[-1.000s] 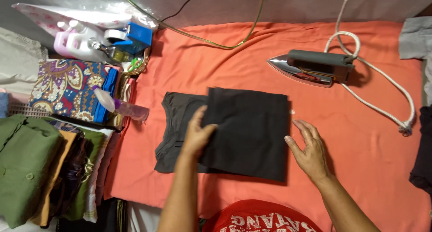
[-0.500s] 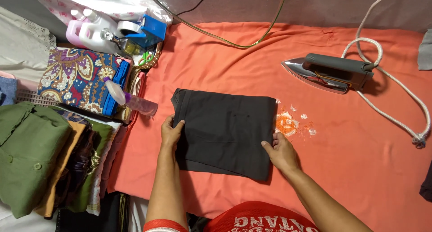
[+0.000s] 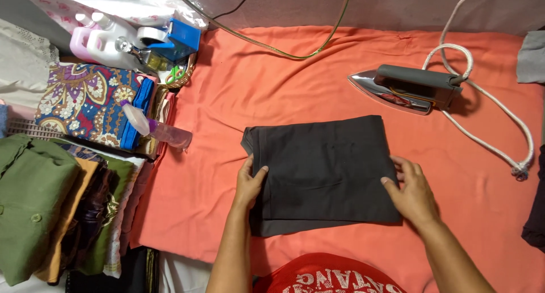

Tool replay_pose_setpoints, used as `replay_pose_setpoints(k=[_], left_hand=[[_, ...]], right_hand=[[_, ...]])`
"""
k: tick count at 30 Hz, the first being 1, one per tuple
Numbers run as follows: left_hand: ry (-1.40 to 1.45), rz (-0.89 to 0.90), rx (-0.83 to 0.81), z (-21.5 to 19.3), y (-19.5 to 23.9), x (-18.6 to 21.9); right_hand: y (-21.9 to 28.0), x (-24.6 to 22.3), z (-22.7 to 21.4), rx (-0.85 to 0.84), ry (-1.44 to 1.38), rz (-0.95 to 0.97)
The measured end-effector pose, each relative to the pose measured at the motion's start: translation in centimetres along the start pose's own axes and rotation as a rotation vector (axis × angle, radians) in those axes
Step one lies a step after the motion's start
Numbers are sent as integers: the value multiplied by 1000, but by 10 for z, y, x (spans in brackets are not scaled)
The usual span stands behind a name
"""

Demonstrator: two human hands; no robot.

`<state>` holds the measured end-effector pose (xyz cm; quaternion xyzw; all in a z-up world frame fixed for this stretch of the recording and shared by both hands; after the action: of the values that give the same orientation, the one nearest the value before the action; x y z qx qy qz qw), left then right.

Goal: Iron and fold a black t-shirt on a table.

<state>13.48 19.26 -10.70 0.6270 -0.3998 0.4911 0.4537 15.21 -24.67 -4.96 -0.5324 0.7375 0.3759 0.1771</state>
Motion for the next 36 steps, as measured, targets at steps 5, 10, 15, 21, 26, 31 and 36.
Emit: replay_pose_setpoints(k=[5,10,15,21,26,31,36], left_hand=[[196,-11,76,-27,10,24],[-93,-78,75,-52,20,-19],[-154,-70,42,-47,46,5],[-487,-205,97,-66,51,-21],[-597,-364,65,-44,73,57],[-139,-271,8,-46,81,12],[-1095,-205,155,-33,84,105]], right_hand=[[35,-53,10,136,329,-386],[32,-37,57,27,475,-423],[26,-63,50,134,485,-510],[15,-55,64,157,551,-589],[65,-75,44,-12,364,-799],[76,-20,67,-190,522,-871],[86,-74,41,-109,382,-946]])
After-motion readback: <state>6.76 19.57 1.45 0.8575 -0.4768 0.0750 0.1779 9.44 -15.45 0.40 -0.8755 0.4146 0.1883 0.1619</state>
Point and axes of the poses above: each hand's wrist, its own y-axis away from the middle knuckle, its own z-axis out of the palm, x = y × z, the point moved 9 cm from there along -y, towards the middle knuckle, and after that the axes turned 4 degrees about z, right-handed, at the moved point
